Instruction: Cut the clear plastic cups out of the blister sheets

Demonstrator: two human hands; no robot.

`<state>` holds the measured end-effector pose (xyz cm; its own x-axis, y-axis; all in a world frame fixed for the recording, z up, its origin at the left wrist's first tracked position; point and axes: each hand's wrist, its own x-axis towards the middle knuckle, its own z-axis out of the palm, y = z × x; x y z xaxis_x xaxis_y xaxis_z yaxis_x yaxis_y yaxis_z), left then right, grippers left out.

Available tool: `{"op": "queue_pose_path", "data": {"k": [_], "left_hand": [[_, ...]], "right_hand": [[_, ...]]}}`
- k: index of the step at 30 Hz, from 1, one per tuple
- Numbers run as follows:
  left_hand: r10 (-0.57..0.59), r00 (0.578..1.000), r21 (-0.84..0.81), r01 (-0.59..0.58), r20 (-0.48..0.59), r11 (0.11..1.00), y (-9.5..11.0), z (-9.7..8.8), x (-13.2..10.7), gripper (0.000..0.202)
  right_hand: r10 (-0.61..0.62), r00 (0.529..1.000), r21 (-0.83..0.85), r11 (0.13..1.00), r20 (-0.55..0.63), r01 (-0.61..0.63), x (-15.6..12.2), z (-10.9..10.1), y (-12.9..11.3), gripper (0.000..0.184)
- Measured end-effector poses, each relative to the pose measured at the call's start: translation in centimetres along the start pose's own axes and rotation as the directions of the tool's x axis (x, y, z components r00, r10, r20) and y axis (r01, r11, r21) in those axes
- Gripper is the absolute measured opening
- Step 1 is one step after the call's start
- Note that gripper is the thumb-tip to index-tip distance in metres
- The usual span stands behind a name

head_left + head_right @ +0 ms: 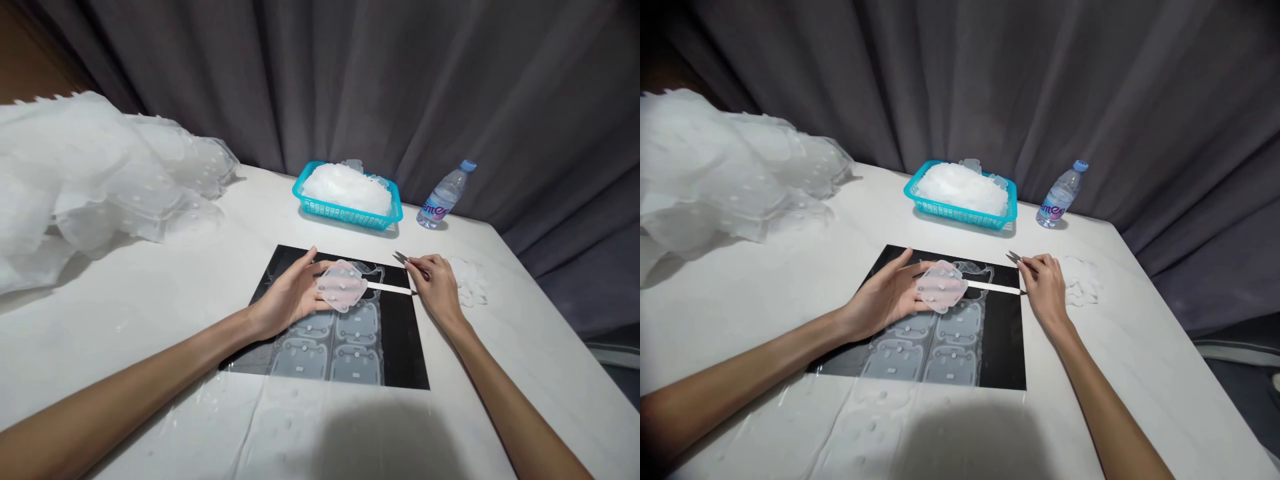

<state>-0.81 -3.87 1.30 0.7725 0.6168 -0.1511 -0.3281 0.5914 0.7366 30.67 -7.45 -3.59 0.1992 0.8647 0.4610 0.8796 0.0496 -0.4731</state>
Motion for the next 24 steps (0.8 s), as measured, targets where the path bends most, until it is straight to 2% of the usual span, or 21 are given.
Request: {"op": "queue_pose_path", "data": {"k": [5,10,13,17,20,24], "left_hand": [[0.010,1.000,-0.012,-0.010,0.000,1.000,-0.1,-0.2,0.0,0.060],[0.009,1.000,-0.037,-0.008,0.008,0.999,0.1,-0.2,0.0,0.064],[-0.005,1.000,-0.043,0.005,-0.013,0.999,0.3,-0.2,0.0,0.068],[-0.011,1.000,-0.049,0.010,-0.023,0.999,0.3,-0.3,0.1,0.071],[-0.010,1.000,-0.051,0.009,-0.022,0.999,0.3,-0.3,0.1,0.072],[-0.006,1.000,-0.054,0.006,-0.011,0.999,0.2,-0.2,0.1,0.070]], "right_hand": [[0.018,1.000,0.023,1.000,0.002,-0.018,0.0,0.0,-0.1,0.042],[0.010,0.998,0.230,0.973,-0.062,0.005,0.0,-0.8,-1.6,0.031],[-0.104,0.993,0.326,0.942,0.049,0.082,-0.3,-1.1,-2.8,0.020],[-0.264,0.933,0.375,0.913,0.243,0.161,-0.7,-0.9,-3.7,0.010],[-0.301,0.909,0.383,0.906,0.290,0.178,-0.7,-0.9,-3.8,0.009],[-0.268,0.925,0.424,0.896,0.271,0.136,-0.6,-1.5,-4.5,0.010]]}}
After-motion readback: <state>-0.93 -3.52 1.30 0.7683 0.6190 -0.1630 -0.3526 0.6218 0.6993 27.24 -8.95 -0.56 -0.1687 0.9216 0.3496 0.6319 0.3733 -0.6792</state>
